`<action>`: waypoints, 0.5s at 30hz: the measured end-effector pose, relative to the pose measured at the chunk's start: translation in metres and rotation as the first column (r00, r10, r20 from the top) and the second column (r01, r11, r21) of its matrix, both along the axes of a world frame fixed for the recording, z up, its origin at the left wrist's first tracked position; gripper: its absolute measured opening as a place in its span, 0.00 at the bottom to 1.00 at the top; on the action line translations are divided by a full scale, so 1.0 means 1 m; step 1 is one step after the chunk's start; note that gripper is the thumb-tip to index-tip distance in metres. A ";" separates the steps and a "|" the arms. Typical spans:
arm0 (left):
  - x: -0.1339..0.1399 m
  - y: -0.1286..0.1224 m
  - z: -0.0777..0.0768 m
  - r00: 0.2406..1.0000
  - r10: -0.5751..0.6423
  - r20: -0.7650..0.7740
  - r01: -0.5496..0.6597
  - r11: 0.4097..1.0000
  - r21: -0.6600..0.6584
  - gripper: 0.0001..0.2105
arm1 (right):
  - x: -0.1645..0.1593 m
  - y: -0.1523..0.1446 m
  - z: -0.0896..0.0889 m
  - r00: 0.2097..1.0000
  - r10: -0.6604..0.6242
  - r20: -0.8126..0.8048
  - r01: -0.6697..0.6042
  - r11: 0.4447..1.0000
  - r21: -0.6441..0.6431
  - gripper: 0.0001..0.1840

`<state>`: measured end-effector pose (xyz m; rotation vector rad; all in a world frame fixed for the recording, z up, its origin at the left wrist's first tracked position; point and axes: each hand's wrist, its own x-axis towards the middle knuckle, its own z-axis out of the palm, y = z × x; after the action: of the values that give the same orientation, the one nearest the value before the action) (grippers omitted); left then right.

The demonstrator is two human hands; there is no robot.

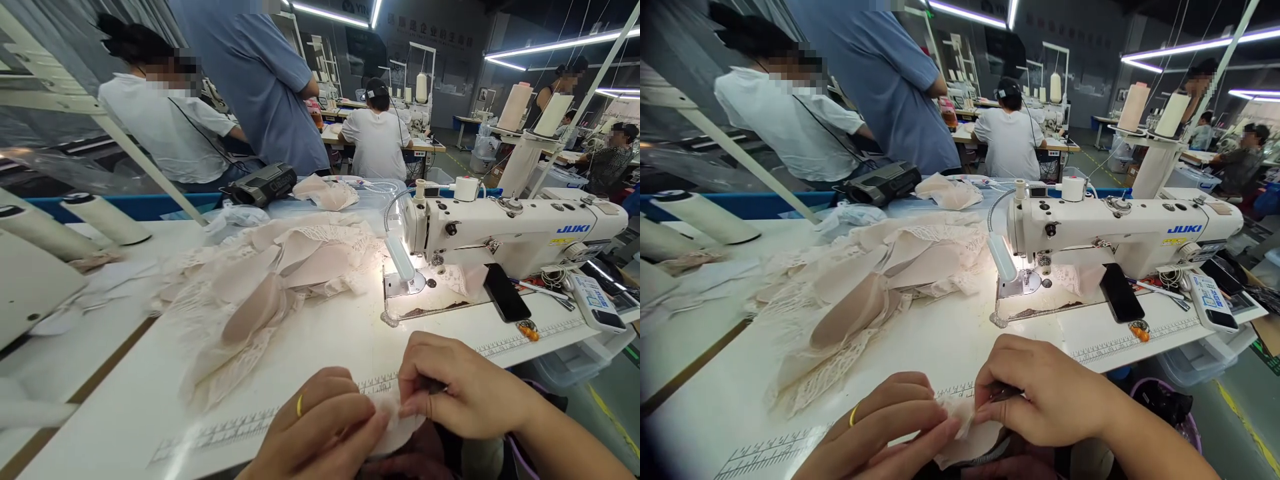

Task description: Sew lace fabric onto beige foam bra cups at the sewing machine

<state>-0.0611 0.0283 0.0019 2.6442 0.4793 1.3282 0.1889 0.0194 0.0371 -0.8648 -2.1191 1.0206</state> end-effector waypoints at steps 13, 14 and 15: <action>0.008 0.005 0.006 0.999 -0.013 -0.048 0.014 1.000 0.026 0.11 | -0.001 -0.002 0.000 0.998 -0.010 -0.065 -0.003 0.977 -0.211 0.05; 0.009 0.006 0.006 0.999 -0.010 -0.031 0.011 1.000 0.005 0.12 | -0.003 -0.004 -0.001 0.998 -0.048 -0.042 0.039 0.980 -0.193 0.03; 0.011 0.007 0.005 1.000 -0.002 -0.020 0.001 1.000 -0.023 0.13 | -0.005 -0.006 -0.002 0.996 -0.083 -0.023 0.078 0.980 -0.182 0.02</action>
<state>-0.0501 0.0351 0.0074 2.6412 0.4923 1.2887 0.1839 0.0132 0.0352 -1.0073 -1.9718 1.1897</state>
